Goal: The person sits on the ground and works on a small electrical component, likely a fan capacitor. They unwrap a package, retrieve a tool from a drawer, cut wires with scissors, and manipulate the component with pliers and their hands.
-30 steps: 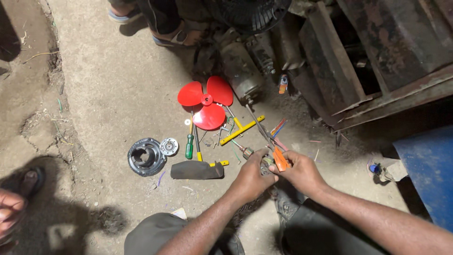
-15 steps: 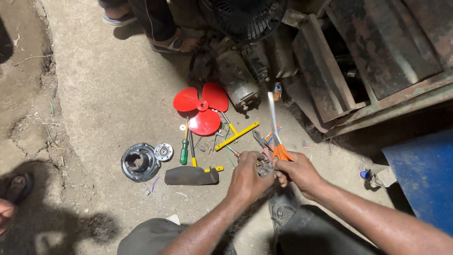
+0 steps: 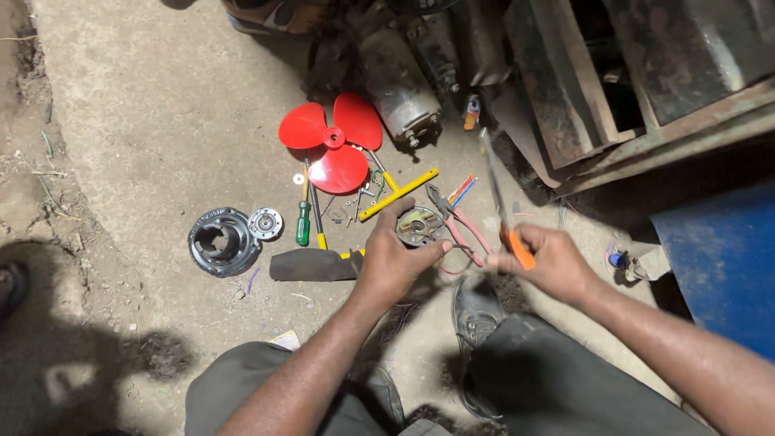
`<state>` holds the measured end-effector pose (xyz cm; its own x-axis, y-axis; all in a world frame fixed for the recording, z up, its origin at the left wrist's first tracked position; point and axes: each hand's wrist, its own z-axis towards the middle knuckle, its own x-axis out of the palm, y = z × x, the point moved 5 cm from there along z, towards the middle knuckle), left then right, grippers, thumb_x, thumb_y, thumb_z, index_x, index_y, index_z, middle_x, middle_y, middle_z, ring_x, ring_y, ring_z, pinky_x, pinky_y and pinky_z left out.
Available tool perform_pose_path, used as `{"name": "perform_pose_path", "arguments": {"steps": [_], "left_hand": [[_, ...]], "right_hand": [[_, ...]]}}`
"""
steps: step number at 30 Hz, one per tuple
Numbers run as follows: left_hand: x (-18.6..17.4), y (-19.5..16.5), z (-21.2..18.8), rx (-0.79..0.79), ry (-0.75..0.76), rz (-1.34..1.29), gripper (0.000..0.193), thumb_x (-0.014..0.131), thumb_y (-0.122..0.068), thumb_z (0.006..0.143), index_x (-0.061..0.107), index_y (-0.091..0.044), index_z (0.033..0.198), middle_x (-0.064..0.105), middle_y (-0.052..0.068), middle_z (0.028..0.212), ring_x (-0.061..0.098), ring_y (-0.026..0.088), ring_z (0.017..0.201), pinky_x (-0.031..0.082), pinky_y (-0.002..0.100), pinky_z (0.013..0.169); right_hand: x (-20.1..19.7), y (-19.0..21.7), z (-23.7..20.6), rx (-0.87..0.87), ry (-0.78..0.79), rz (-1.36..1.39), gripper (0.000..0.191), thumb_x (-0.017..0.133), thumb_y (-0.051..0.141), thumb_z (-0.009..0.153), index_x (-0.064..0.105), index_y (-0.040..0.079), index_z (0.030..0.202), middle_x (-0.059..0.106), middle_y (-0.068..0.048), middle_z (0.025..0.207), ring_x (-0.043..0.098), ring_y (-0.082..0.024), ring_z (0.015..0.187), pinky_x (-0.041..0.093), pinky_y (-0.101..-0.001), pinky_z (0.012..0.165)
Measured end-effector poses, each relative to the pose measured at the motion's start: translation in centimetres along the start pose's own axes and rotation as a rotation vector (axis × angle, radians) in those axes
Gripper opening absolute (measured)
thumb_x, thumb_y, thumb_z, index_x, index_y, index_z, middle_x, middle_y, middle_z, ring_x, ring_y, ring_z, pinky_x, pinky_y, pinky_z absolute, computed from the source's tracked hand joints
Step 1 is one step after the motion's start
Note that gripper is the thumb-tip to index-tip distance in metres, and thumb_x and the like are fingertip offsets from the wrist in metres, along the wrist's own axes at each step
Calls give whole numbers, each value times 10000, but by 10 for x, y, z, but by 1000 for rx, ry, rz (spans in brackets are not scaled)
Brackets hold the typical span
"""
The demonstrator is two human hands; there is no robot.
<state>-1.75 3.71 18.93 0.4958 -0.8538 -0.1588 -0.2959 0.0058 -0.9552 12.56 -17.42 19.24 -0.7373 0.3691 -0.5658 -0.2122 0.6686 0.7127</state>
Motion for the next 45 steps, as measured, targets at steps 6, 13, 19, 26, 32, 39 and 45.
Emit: {"name": "perform_pose_path", "arguments": {"steps": [6, 13, 19, 26, 32, 39, 45], "left_hand": [[-3, -8, 7, 33, 122, -236, 942, 891, -216, 707, 421, 56, 1477, 712, 160, 1208, 687, 186, 1103, 560, 308, 958], [-7, -10, 9, 36, 140, -172, 955, 900, -214, 703, 422, 53, 1485, 681, 161, 1273, 663, 193, 1169, 525, 309, 1024], [-5, -10, 11, 69, 152, -44, 985, 909, -239, 684, 415, 19, 1496, 641, 186, 1355, 630, 229, 1256, 482, 334, 1081], [1, -8, 10, 150, 150, -29, 912, 910, -253, 713, 463, 10, 1463, 616, 176, 1405, 574, 241, 1343, 433, 355, 1138], [1, -12, 10, 204, 152, -28, 787, 904, -237, 729, 551, 1, 1391, 627, 148, 1365, 589, 229, 1310, 437, 343, 1127], [-1, -5, 8, 124, 161, -22, 711, 888, -233, 712, 608, 21, 1315, 705, 128, 1213, 685, 216, 1156, 519, 332, 1023], [3, 64, 13, -229, 175, 135, 856, 900, -318, 616, 573, 46, 1318, 749, 179, 1120, 728, 233, 1029, 559, 339, 926]], "right_hand": [[2, -6, -10, -25, 86, -538, 762, 867, 667, 605, 693, 90, 1071, 762, -125, 813, 762, -299, 807, 592, -416, 757], [-3, 15, -6, -36, 103, -650, 968, 797, 736, 560, 598, 102, 1264, 741, -181, 1023, 724, -392, 946, 561, -497, 841], [6, 24, -6, -74, 98, -646, 1001, 768, 762, 557, 577, 83, 1268, 735, -182, 1066, 715, -398, 982, 560, -500, 845], [13, 23, -4, -65, 122, -609, 960, 736, 788, 592, 573, 55, 1190, 744, -188, 961, 732, -394, 915, 572, -494, 821], [16, 27, -6, -77, 133, -669, 847, 735, 765, 627, 588, 76, 1098, 730, -155, 793, 734, -381, 805, 570, -495, 748], [22, 10, -6, -45, 118, -613, 797, 790, 686, 626, 615, 88, 1123, 735, -161, 817, 735, -386, 806, 571, -490, 745], [81, -45, -8, -33, 297, -322, 612, 777, 574, 755, 667, 69, 1083, 738, -127, 869, 732, -310, 836, 552, -454, 757]]}}
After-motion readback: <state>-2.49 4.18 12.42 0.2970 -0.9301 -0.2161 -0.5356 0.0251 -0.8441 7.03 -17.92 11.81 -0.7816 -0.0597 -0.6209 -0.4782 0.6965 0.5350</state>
